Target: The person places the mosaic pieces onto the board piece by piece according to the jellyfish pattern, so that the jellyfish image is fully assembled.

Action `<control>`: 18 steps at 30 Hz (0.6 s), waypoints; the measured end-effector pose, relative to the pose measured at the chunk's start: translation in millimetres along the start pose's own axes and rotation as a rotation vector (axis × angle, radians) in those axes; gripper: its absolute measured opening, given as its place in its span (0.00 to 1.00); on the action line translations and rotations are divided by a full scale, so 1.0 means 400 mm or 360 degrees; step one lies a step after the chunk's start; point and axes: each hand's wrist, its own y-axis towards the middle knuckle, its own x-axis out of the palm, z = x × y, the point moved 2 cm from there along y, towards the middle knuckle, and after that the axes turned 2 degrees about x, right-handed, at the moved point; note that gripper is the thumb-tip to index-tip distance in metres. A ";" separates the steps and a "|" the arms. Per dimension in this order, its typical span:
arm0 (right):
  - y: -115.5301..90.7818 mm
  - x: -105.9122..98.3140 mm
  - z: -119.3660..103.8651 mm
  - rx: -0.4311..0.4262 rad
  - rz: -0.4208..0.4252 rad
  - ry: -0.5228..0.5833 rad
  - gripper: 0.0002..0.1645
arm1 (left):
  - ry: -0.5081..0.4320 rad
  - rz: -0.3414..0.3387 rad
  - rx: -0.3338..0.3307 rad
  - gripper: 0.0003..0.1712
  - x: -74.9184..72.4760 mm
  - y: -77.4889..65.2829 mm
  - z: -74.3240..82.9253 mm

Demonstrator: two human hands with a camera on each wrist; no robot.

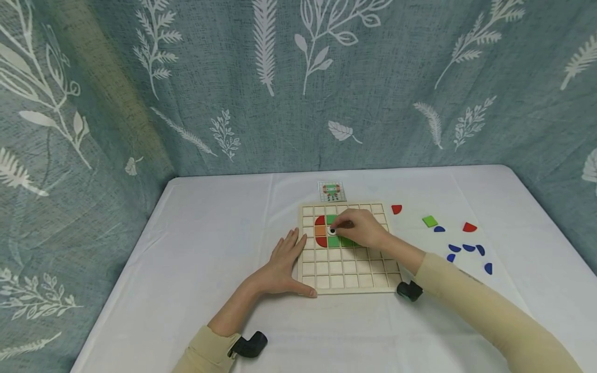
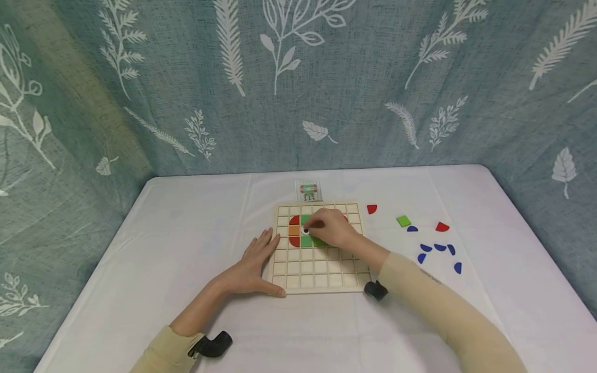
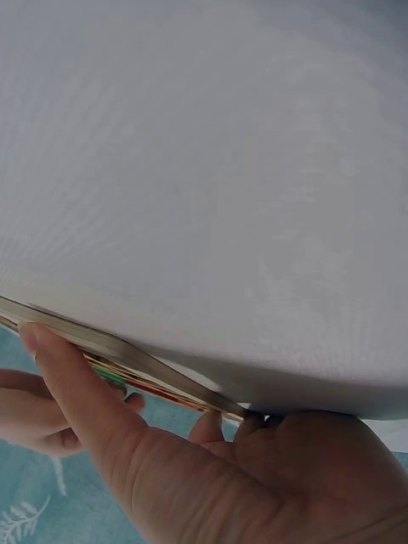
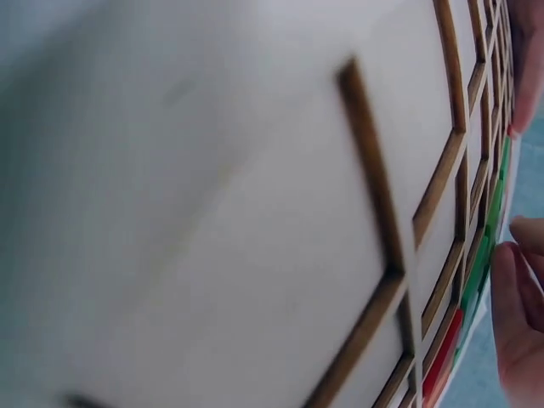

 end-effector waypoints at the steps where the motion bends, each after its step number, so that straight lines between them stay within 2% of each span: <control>1: -0.005 -0.003 0.004 0.0013 0.0011 0.0025 0.07 | 0.0001 -0.0002 -0.0002 0.74 0.000 0.000 0.000; 5: -0.031 -0.022 0.024 0.0101 0.0059 0.0160 0.09 | 0.0005 -0.0003 -0.0009 0.75 0.003 0.002 0.000; 10: -0.075 -0.060 0.055 0.0293 0.0133 0.0284 0.10 | 0.0009 0.0007 -0.0001 0.75 0.005 0.003 -0.001; 15: -0.131 -0.103 0.094 0.0461 0.0229 0.0287 0.13 | 0.0019 0.0013 -0.0001 0.75 0.006 0.003 -0.002; 18: -0.166 -0.130 0.116 0.0501 0.0291 0.0244 0.15 | 0.0018 0.0019 0.0000 0.75 0.007 0.003 -0.002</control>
